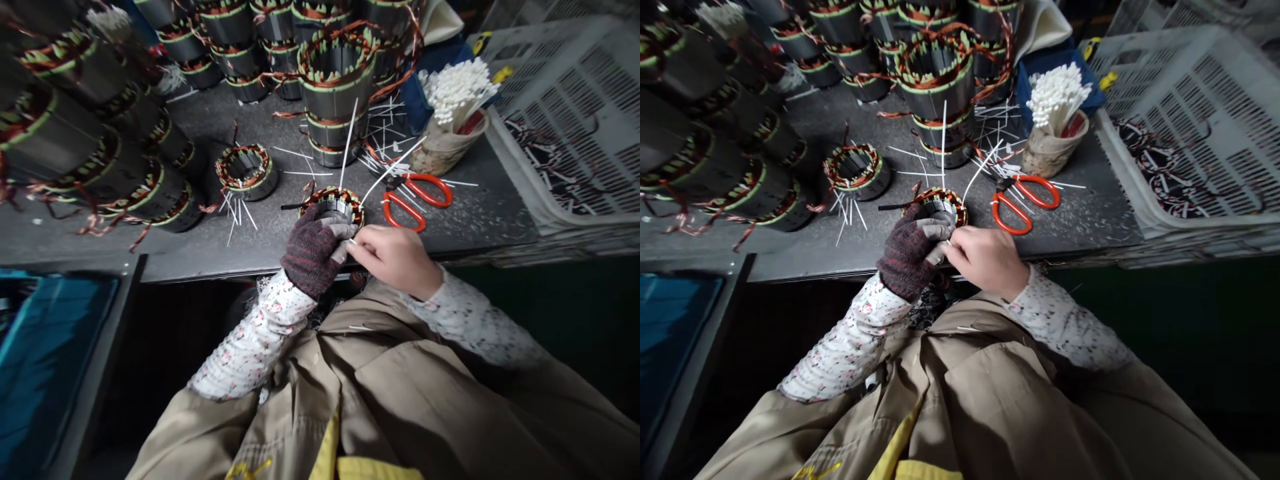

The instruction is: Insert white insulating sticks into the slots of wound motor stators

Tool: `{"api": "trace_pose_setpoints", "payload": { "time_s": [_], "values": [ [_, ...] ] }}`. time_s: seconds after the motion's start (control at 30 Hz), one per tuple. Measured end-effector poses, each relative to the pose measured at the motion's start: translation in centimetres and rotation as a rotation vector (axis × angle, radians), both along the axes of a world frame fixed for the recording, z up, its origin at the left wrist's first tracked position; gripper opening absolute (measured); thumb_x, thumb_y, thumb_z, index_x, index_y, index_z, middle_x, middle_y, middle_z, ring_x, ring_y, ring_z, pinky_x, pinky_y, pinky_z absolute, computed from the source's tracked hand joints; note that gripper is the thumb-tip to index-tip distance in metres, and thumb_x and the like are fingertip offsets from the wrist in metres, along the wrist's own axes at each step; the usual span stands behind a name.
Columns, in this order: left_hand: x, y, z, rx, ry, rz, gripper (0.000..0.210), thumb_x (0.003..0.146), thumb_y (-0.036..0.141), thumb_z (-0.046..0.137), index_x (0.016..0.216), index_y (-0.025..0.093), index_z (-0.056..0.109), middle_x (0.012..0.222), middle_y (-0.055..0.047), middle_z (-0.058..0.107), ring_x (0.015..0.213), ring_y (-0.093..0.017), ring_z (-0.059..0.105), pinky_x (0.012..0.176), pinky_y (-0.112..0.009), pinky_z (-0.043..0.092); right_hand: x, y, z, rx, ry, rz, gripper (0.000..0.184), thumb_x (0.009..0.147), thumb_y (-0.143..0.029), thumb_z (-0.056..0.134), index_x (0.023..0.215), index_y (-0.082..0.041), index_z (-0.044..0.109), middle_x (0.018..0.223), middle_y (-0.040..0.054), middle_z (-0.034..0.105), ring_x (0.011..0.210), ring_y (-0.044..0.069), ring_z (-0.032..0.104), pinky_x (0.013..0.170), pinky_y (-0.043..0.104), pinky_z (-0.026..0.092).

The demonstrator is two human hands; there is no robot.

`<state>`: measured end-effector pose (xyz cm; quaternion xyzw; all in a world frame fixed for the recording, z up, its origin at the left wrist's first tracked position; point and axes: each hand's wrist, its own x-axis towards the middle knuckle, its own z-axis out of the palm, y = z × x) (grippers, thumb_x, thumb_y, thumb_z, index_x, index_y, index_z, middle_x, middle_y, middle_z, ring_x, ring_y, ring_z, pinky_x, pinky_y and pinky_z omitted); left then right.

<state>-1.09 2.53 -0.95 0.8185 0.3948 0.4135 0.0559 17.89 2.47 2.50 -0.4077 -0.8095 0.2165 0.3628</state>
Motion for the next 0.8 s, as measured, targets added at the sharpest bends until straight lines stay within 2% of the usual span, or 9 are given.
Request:
{"api": "trace_pose_setpoints", "payload": {
  "time_s": [0.1,0.23,0.3,0.37,0.43,0.5,0.6,0.7,0.8],
  "values": [
    [0.2,-0.2,0.0,-0.024,0.042,0.031,0.015,0.097,0.026,0.057,0.104,0.021,0.069,0.104,-0.004,0.078,0.108,-0.022,0.073,0.110,-0.051,0.053,-0.4,-0.1,-0.7,-0.002,0.080,0.034,0.038,0.095,-0.025,0.054,0.058,-0.022,0.045,0.057,-0.0020,0.048,0.055,0.012,0.045,0.055,0.031,0.031],
    [0.3,-0.5,0.2,-0.037,0.015,0.064,0.016,0.097,0.029,0.062,0.110,0.020,0.066,0.114,-0.007,0.076,0.114,-0.022,0.071,0.106,-0.047,0.056,0.6,-0.5,0.9,-0.088,0.358,0.054,0.037,0.100,-0.031,0.056,0.064,-0.021,0.056,0.063,-0.0011,0.053,0.060,0.012,0.051,0.058,0.029,0.040],
    [0.1,-0.5,0.3,-0.055,0.003,0.079,0.017,0.094,0.032,0.067,0.105,0.019,0.065,0.118,-0.010,0.073,0.116,-0.024,0.070,0.103,-0.046,0.058,0.9,-0.5,1.0,-0.223,0.496,0.122,0.039,0.100,-0.044,0.059,0.069,-0.021,0.061,0.076,0.0024,0.062,0.067,0.014,0.057,0.060,0.029,0.046],
    [-0.2,-0.5,0.3,-0.035,0.048,0.067,0.015,0.092,0.033,0.069,0.096,0.020,0.063,0.115,-0.011,0.073,0.114,-0.026,0.070,0.103,-0.048,0.059,1.0,-0.8,0.4,-0.438,0.614,0.231,0.045,0.098,-0.058,0.059,0.073,-0.021,0.063,0.085,0.0052,0.066,0.072,0.016,0.061,0.063,0.031,0.051],
    [-0.3,-0.5,0.4,0.006,0.123,0.057,0.012,0.093,0.031,0.067,0.089,0.020,0.062,0.106,-0.009,0.075,0.109,-0.025,0.072,0.103,-0.049,0.059,1.3,-1.4,-0.1,-0.633,0.695,0.258,0.046,0.095,-0.060,0.062,0.071,-0.021,0.060,0.076,0.0035,0.063,0.067,0.016,0.059,0.061,0.032,0.052],
    [-0.3,-0.5,0.6,0.018,0.164,0.068,0.012,0.094,0.028,0.065,0.086,0.020,0.062,0.095,-0.006,0.075,0.100,-0.024,0.073,0.104,-0.048,0.058,1.8,-2.0,-0.1,-0.717,0.770,0.196,0.046,0.093,-0.054,0.068,0.065,-0.021,0.054,0.062,-0.0013,0.052,0.058,0.013,0.051,0.055,0.029,0.046],
    [0.0,-0.4,0.6,-0.011,0.172,0.044,0.014,0.095,0.029,0.065,0.085,0.020,0.062,0.086,-0.004,0.074,0.090,-0.021,0.073,0.108,-0.049,0.056,1.6,-1.1,0.5,-0.695,0.855,0.119,0.044,0.091,-0.048,0.070,0.063,-0.022,0.049,0.058,-0.0039,0.042,0.056,0.012,0.046,0.054,0.027,0.045],
    [0.2,-0.2,0.4,-0.042,0.210,-0.020,0.021,0.095,0.036,0.065,0.082,0.020,0.061,0.082,-0.004,0.073,0.087,-0.022,0.072,0.113,-0.053,0.053,-0.9,1.3,0.5,-0.579,0.873,0.051,0.043,0.094,-0.054,0.062,0.069,-0.024,0.042,0.066,-0.0022,0.046,0.065,0.014,0.053,0.064,0.030,0.052],
    [0.0,0.1,0.0,-0.011,0.286,-0.031,0.022,0.093,0.040,0.066,0.082,0.021,0.062,0.080,-0.005,0.072,0.087,-0.026,0.072,0.113,-0.058,0.052,-3.4,2.9,-0.3,-0.440,0.782,0.015,0.045,0.098,-0.064,0.048,0.074,-0.026,0.042,0.069,-0.0012,0.050,0.065,0.014,0.056,0.059,0.029,0.051]
  ]
}}
